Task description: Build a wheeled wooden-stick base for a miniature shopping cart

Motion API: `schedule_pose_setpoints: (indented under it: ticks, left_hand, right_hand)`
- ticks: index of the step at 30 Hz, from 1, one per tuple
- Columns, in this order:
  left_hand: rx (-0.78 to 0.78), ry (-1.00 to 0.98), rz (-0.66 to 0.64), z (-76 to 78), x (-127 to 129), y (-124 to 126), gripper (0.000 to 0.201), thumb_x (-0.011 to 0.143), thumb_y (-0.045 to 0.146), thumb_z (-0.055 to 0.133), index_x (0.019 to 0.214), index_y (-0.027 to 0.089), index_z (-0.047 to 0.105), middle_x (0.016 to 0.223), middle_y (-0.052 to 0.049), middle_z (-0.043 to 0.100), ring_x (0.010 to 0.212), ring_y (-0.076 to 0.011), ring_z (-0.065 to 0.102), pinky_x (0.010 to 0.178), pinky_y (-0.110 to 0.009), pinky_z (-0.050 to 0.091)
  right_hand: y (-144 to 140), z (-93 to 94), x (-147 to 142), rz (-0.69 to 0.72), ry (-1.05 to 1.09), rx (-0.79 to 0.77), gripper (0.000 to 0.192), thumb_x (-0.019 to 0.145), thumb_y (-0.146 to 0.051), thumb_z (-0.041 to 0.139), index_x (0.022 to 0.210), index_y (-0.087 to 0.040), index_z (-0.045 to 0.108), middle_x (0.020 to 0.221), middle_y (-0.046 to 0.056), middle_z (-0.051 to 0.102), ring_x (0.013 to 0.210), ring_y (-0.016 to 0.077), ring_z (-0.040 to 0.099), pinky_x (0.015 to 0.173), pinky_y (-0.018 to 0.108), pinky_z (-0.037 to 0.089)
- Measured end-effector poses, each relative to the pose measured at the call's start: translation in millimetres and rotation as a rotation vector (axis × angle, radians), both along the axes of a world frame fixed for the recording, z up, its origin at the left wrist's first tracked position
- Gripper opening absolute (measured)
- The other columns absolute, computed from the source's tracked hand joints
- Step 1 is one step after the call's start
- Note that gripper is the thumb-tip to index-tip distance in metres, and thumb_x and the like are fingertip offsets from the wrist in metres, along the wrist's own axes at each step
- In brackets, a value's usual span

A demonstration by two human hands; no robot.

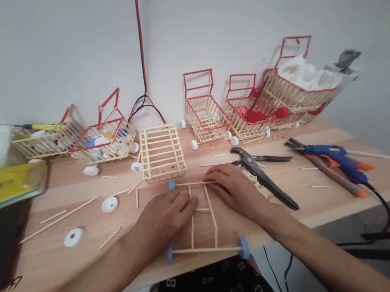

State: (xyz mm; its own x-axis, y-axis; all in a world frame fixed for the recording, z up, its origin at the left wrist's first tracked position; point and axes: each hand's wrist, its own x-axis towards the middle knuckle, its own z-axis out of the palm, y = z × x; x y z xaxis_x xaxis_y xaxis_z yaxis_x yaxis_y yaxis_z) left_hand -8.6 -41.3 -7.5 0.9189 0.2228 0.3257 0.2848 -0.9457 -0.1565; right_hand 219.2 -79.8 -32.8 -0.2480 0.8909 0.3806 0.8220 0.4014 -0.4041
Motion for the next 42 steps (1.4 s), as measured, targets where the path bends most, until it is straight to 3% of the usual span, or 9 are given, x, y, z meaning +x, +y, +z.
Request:
schedule_pose_setpoints:
  ticks: [6, 15, 22, 28, 33, 39, 42]
  left_hand:
    - [0.088, -0.052, -0.094, -10.3, 3.2, 6.9, 0.019, 0.089, 0.005, 0.043, 0.1, 0.007, 0.058, 0.08, -0.008, 0.065, 0.071, -0.0196, 0.061, 0.058, -0.031, 0.053]
    - [0.112, -0.097, -0.152, -10.0, 2.1, 4.8, 0.022, 0.091, 0.006, 0.041, 0.105, 0.004, 0.057, 0.083, -0.01, 0.066, 0.076, -0.0196, 0.061, 0.061, -0.032, 0.053]
    - [0.104, -0.152, -0.161, -4.3, -0.7, 5.7, 0.027, 0.092, 0.006, 0.035, 0.106, 0.006, 0.059, 0.088, -0.011, 0.068, 0.08, -0.0192, 0.061, 0.064, -0.032, 0.053]
    - [0.093, -0.184, -0.131, -8.7, -2.7, 6.2, 0.028, 0.093, 0.007, 0.035, 0.106, 0.005, 0.059, 0.092, -0.012, 0.067, 0.085, -0.0214, 0.061, 0.066, -0.034, 0.053]
    - [0.105, -0.173, -0.126, -6.4, -1.8, 6.3, 0.028, 0.092, 0.006, 0.034, 0.103, 0.007, 0.06, 0.088, -0.011, 0.067, 0.079, -0.0186, 0.06, 0.063, -0.031, 0.052]
    - [0.113, -0.237, -0.141, -12.1, -3.0, 7.7, 0.03, 0.092, 0.006, 0.034, 0.105, 0.008, 0.06, 0.09, -0.011, 0.067, 0.084, -0.0207, 0.06, 0.066, -0.032, 0.05]
    - [0.113, -0.264, -0.157, -18.1, -4.3, 8.5, 0.031, 0.092, 0.005, 0.033, 0.106, 0.009, 0.06, 0.092, -0.011, 0.068, 0.085, -0.0211, 0.06, 0.068, -0.033, 0.049]
  right_hand:
    - [-0.1, 1.2, 0.8, -0.013, 0.001, -0.01, 0.017, 0.093, -0.02, 0.05, 0.105, -0.021, 0.061, 0.108, 0.007, 0.063, 0.101, 0.0227, 0.054, 0.088, 0.041, 0.042]
    - [2.5, 0.3, 2.4, -0.038, 0.022, -0.017, 0.012, 0.093, -0.018, 0.049, 0.097, -0.02, 0.061, 0.097, 0.006, 0.064, 0.094, 0.0222, 0.054, 0.083, 0.039, 0.044]
    - [5.8, -0.4, 3.5, -0.06, 0.007, -0.02, 0.012, 0.093, -0.021, 0.05, 0.096, -0.02, 0.061, 0.095, 0.007, 0.064, 0.093, 0.0226, 0.055, 0.082, 0.039, 0.043]
    - [5.2, -0.8, 2.5, -0.053, 0.005, -0.037, 0.012, 0.094, -0.022, 0.049, 0.096, -0.02, 0.061, 0.095, 0.006, 0.064, 0.094, 0.0218, 0.055, 0.083, 0.038, 0.043]
    - [4.2, -0.7, 1.4, -0.057, 0.013, -0.042, 0.013, 0.094, -0.022, 0.049, 0.096, -0.021, 0.062, 0.096, 0.006, 0.064, 0.094, 0.0216, 0.055, 0.084, 0.039, 0.043]
    - [-1.3, 10.6, -0.1, -0.046, 0.086, 0.047, 0.023, 0.092, -0.017, 0.048, 0.112, -0.022, 0.058, 0.111, 0.008, 0.062, 0.107, 0.0219, 0.054, 0.092, 0.041, 0.044]
    - [-9.7, 24.2, 6.5, -0.116, 0.109, 0.146, 0.027, 0.092, -0.017, 0.046, 0.117, -0.022, 0.056, 0.116, 0.009, 0.06, 0.113, 0.0217, 0.052, 0.097, 0.041, 0.042]
